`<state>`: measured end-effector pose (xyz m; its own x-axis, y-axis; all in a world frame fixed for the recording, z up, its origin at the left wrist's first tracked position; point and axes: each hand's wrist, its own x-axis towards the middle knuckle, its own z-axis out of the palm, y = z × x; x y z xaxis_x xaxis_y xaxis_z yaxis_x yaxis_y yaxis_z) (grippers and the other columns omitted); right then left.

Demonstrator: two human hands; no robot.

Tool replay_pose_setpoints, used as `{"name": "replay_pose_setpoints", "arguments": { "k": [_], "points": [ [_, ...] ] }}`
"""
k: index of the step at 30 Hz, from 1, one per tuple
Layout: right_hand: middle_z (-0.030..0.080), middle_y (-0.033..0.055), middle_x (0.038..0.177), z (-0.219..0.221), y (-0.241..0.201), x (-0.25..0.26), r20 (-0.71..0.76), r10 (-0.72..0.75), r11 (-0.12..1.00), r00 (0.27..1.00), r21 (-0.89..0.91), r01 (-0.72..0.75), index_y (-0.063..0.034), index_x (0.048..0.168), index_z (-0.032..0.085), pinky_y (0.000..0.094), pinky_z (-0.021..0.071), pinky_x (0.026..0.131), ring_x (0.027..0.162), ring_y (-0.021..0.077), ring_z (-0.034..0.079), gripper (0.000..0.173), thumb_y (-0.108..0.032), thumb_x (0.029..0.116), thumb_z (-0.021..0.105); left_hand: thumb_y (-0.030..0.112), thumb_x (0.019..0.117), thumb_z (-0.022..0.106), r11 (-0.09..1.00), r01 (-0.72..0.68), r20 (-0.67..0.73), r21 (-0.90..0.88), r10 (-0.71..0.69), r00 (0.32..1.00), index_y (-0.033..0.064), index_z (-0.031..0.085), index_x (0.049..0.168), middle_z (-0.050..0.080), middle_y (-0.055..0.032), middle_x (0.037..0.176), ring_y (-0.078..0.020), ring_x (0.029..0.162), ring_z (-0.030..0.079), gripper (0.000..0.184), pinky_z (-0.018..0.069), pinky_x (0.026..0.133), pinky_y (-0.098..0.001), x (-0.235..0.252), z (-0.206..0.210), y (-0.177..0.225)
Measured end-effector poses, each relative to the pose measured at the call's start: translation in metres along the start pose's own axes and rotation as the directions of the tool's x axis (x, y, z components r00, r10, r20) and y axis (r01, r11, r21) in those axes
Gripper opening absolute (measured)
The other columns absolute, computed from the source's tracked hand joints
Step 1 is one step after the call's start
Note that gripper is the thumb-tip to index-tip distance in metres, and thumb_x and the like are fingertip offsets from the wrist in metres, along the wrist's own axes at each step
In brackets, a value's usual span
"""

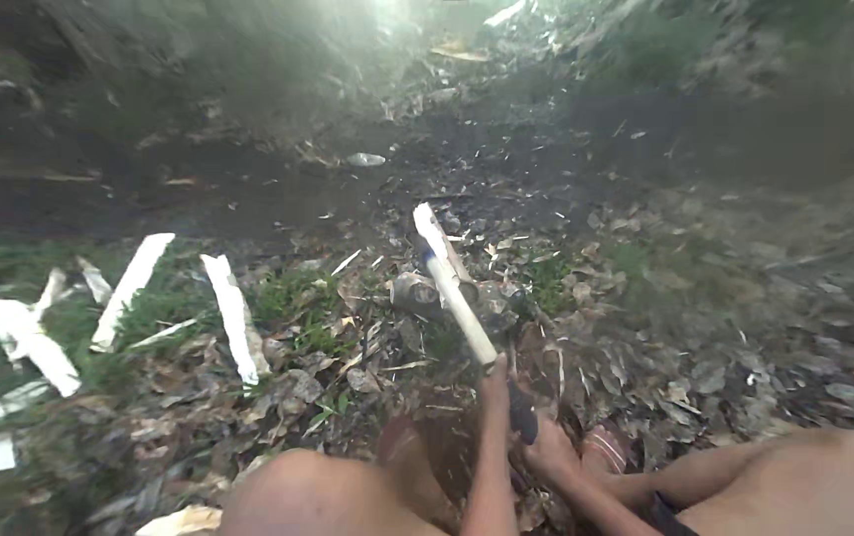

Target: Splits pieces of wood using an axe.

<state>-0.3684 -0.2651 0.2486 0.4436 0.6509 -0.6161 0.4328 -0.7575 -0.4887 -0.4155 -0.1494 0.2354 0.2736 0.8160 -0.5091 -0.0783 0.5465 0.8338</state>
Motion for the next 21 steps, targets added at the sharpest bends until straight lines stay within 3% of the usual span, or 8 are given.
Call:
{"name": "replay_pose_setpoints", "arguments": {
  "k": [2,6,11,13,17,21],
  "points": [
    [0.070,0.0223,0.118,0.009,-0.006,-0.005,0.048,0.087,0.994,0.995,-0.076,-0.083,-0.0042,0.144,0.048,0.0603,0.0543,0.094,0.110,0.0402,0.069,0.066,-0.031,0.0883,0.072,0.044,0.1098,0.045,0.985,0.088,-0.112,0.147,-0.072,0.991,-0.0044,0.054,0.131,0.070,-0.0152,0.087,-0.0232,0.068,0.069,0.054,0.0606,0.063,-0.0403,0.000,-0.009,-0.005],
    [0.069,0.0216,0.121,0.008,-0.009,-0.011,0.109,0.089,0.995,0.990,-0.050,-0.084,-0.0047,0.146,0.044,0.0581,0.0546,0.094,0.112,0.0391,0.069,0.066,-0.029,0.0904,0.071,0.044,0.1115,0.038,0.945,0.192,-0.182,0.263,-0.146,0.972,-0.0045,0.054,0.131,0.070,-0.0174,0.091,-0.0264,0.071,0.070,0.054,0.0605,0.067,-0.0433,-0.015,-0.002,0.016],
    [0.069,0.0200,0.122,0.004,-0.002,-0.006,0.150,0.076,0.997,0.986,-0.012,-0.075,-0.0068,0.146,0.043,0.0572,0.0547,0.095,0.114,0.0375,0.068,0.066,-0.031,0.0908,0.071,0.050,0.1098,0.040,0.935,0.147,-0.159,0.323,-0.100,0.982,-0.0052,0.060,0.120,0.072,-0.0174,0.089,-0.0265,0.069,0.072,0.059,0.0623,0.065,-0.0437,0.006,-0.010,-0.005],
    [0.069,0.0194,0.122,0.000,-0.002,-0.006,0.160,0.074,0.997,0.984,0.000,-0.075,-0.0074,0.146,0.044,0.0573,0.0549,0.095,0.114,0.0371,0.069,0.066,-0.031,0.0904,0.071,0.048,0.1101,0.041,0.934,0.163,-0.177,0.317,-0.110,0.978,-0.0050,0.058,0.124,0.071,-0.0176,0.091,-0.0262,0.071,0.071,0.058,0.0613,0.067,-0.0436,0.004,-0.005,0.000],
    [0.070,0.0185,0.119,0.003,0.000,-0.003,0.157,0.068,0.997,0.985,0.025,-0.073,-0.0072,0.143,0.047,0.0576,0.0549,0.094,0.112,0.0362,0.069,0.064,-0.031,0.0892,0.072,0.048,0.1064,0.052,0.962,0.130,-0.198,0.239,-0.083,0.977,-0.0056,0.059,0.121,0.071,-0.0171,0.081,-0.0264,0.063,0.071,0.057,0.0618,0.060,-0.0425,0.004,-0.003,-0.013],
    [0.071,0.0187,0.114,0.010,0.005,0.002,0.109,0.000,0.996,0.994,0.094,-0.010,-0.0050,0.138,0.052,0.0582,0.0552,0.093,0.107,0.0356,0.070,0.062,-0.033,0.0875,0.075,0.028,0.1029,0.065,0.994,0.091,-0.025,0.061,-0.089,0.996,-0.0085,0.055,0.123,0.071,-0.0166,0.082,-0.0248,0.066,0.071,0.043,0.0626,0.065,-0.0400,-0.021,-0.007,-0.026]
  ]
}}
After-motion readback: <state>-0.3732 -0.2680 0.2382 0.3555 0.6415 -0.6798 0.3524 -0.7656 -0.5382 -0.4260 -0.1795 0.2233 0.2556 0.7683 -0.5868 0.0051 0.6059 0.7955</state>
